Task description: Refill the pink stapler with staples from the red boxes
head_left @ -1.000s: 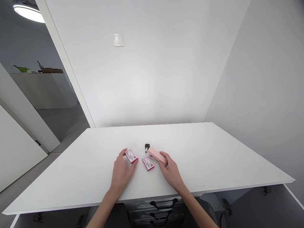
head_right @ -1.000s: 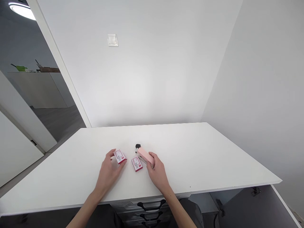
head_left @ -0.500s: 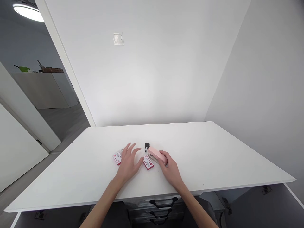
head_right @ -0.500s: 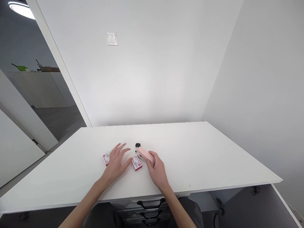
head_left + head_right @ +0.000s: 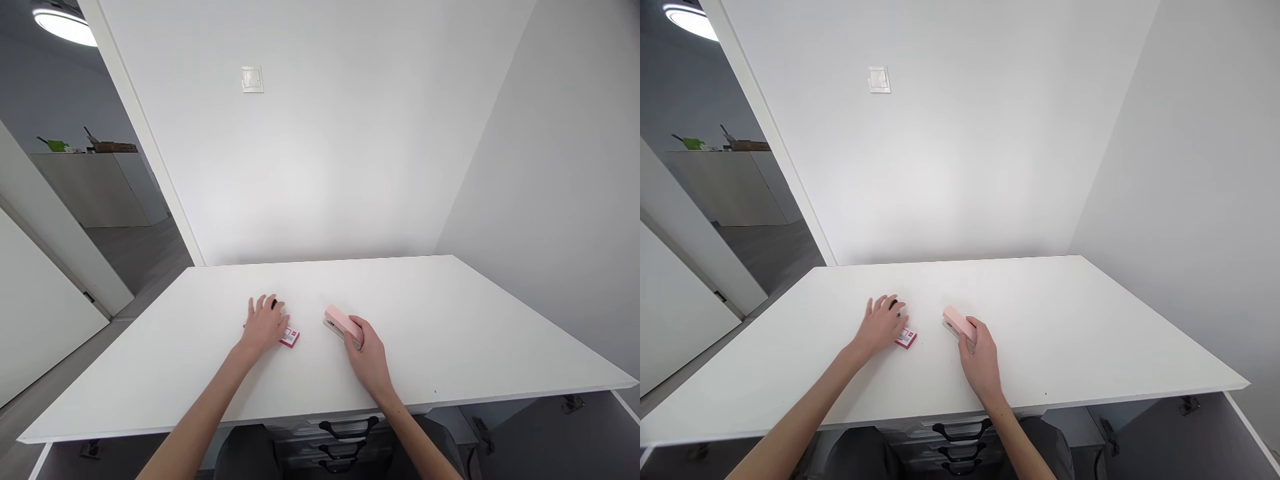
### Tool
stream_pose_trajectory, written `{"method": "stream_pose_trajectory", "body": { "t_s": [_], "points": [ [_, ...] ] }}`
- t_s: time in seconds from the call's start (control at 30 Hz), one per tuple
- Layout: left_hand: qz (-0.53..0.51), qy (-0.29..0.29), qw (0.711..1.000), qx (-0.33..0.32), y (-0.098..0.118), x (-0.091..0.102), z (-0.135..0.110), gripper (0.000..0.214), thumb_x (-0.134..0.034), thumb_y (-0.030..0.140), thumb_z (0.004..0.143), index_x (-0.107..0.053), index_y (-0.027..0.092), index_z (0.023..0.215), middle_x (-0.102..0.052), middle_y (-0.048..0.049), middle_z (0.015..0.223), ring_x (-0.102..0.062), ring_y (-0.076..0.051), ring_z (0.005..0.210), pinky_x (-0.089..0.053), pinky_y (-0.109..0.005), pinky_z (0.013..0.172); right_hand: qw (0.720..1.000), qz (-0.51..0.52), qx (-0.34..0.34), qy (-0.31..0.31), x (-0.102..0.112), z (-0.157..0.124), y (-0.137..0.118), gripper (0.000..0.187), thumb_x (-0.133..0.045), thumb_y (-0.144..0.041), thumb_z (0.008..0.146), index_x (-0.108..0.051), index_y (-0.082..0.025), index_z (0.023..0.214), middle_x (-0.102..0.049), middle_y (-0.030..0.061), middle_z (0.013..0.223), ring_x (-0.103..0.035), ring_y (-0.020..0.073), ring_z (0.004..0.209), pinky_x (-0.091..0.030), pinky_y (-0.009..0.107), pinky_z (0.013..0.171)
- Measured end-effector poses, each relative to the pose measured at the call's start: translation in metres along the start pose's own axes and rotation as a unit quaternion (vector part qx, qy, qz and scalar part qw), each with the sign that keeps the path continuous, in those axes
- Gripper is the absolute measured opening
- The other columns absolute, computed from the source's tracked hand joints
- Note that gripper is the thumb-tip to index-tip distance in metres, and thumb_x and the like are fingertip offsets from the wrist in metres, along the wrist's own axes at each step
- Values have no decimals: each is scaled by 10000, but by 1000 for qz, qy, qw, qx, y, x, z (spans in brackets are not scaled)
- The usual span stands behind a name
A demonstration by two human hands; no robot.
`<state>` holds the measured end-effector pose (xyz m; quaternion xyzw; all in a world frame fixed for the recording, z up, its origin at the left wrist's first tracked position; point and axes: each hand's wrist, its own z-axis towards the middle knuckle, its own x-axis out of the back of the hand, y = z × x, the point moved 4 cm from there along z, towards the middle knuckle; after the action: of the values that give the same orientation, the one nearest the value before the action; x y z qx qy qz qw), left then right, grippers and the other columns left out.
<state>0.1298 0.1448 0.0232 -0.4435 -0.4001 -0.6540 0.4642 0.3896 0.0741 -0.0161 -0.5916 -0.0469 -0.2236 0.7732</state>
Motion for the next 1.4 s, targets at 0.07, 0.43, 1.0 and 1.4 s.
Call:
{"method": "stream_pose_trajectory", "body": {
  "t_s": [0.07,0.43,1.0,1.4],
  "points": [
    [9,-1,999,37,-22,6,-6,308,-441,317,945,-682,229,1117,-594,-162,1380,-491,-401,1335,-242,-696,1135,1000,2,0,-3,0,0,0,382,-501,-342,924,-606,-211,1267,-677,110,1279,-634,307,1162,-533,451,951],
    [62,65,985,148,-78,49,-31,446,-328,371,1005,-627,205,1291,-427,-194,1520,-475,-419,1330,-386,-629,1049,999,15,-2,-28,0,-2,-2,346,-521,-343,901,-633,-221,1205,-705,96,1208,-669,289,1055,-558,417,853],
    [-60,16,996,-65,12,7,-86,479,-427,416,1028,-443,239,1473,-390,-110,1615,-277,-319,1528,-297,-562,1216,997,20,-12,-68,-1,-3,-5,334,-548,-424,933,-637,-239,1195,-701,75,1221,-648,288,1076,-529,419,895],
    [-115,84,989,-44,18,24,-94,325,-464,318,1000,-546,238,1304,-594,-106,1332,-516,-301,1306,-445,-511,1100,987,11,54,-151,-8,-7,-9,317,-522,-382,961,-571,-253,1247,-644,80,1261,-608,277,1142,-517,425,925]
  ]
}}
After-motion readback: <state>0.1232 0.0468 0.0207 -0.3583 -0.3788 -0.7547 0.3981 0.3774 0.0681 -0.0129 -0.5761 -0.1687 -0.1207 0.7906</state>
